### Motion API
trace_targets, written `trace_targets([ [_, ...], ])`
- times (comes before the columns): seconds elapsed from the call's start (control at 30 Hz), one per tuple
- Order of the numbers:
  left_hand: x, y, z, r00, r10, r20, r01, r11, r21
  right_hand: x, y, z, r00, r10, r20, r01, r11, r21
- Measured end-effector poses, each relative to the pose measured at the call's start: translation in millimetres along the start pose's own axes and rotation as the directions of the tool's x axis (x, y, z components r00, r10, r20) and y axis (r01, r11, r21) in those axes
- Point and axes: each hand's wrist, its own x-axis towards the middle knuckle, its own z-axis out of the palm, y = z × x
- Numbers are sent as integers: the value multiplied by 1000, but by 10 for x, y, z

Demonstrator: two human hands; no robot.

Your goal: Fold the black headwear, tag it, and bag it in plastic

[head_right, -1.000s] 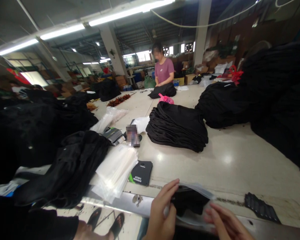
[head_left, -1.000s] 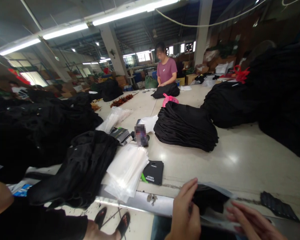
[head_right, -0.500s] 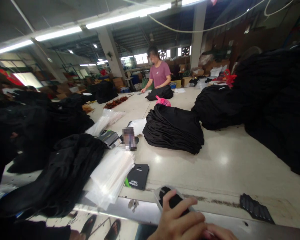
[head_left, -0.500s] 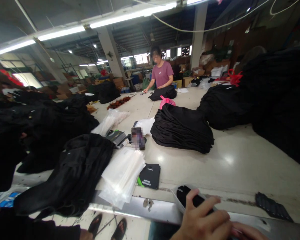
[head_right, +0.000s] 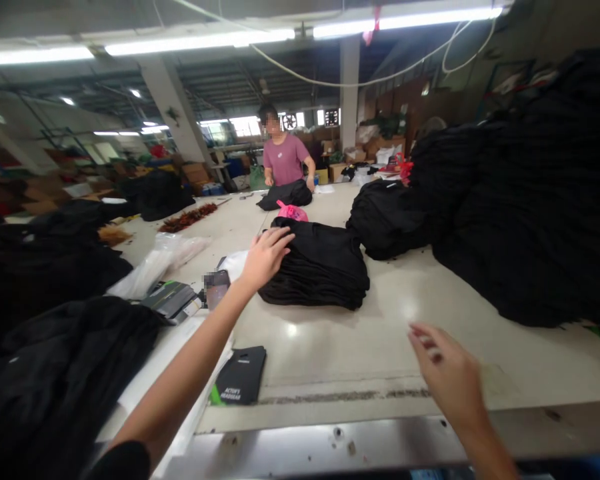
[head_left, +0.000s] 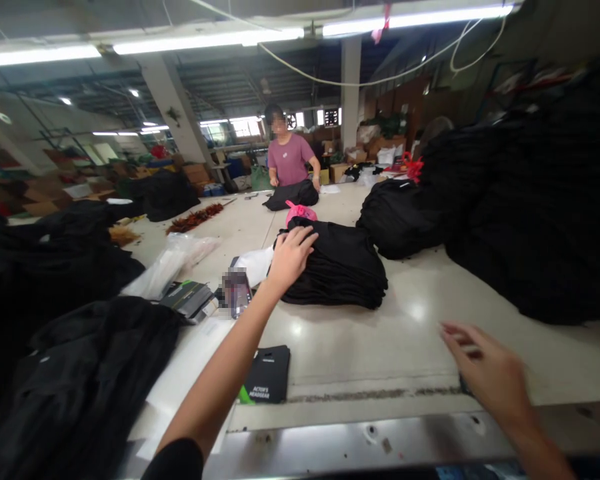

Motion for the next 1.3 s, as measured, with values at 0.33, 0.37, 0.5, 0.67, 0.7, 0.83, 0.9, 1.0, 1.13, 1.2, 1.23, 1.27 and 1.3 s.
trace_targets([
  [0.33, 184, -411, -148, 984, 119, 130, -126, 991, 52, 1151, 2, 1267, 993, -76, 95, 70, 995, 70],
  [0.37, 55, -351, -226, 986, 119, 113, -126, 991, 50, 1067, 19, 1139, 993, -90, 78, 84, 993, 86],
  [0.5, -719, 197, -488, 985, 149, 83, -149, 989, 3, 535, 51, 483, 996, -81, -22, 83, 985, 148],
  [0.67, -1886, 1304, -443, 994, 108, -25, -111, 978, -177, -143, 17, -48, 973, 217, -71, -193, 948, 252],
  [0.7, -2066, 1488, -391, 996, 63, -57, -74, 972, -223, -205, 7, -61, 965, 254, -65, -237, 952, 196],
  [0.83, -2422, 1849, -95, 940, -320, 123, 341, 908, -243, -121, 34, 217, 931, 327, 161, -257, 902, -345],
  [0.9, -2396, 1820, 71, 823, -477, 309, 524, 847, -88, 41, 73, 454, 887, 353, 297, -177, 854, -489],
  [1.0, -2255, 1664, 274, 712, -555, 429, 573, 813, 103, 251, 52, 694, 863, 316, 393, -75, 852, -519],
  [1.13, -2215, 1511, 417, 829, -348, 438, 348, 934, 83, 106, -283, 634, 904, 188, 385, 45, 852, -521],
  [1.2, -2297, 1513, 428, 895, -184, 406, 162, 983, 88, -238, -512, 537, 883, -5, 469, 214, 894, -393],
  [1.23, -2350, 1534, 412, 910, -136, 391, 105, 990, 99, -463, -607, 499, 792, -227, 566, 387, 904, -179],
  [1.27, -2405, 1564, 379, 915, -117, 385, 83, 991, 104, -703, -678, 476, 654, -417, 631, 509, 860, 41],
  [1.3, -2457, 1602, 328, 915, -104, 390, 74, 993, 92, -941, -719, 466, 560, -541, 627, 579, 797, 171],
])
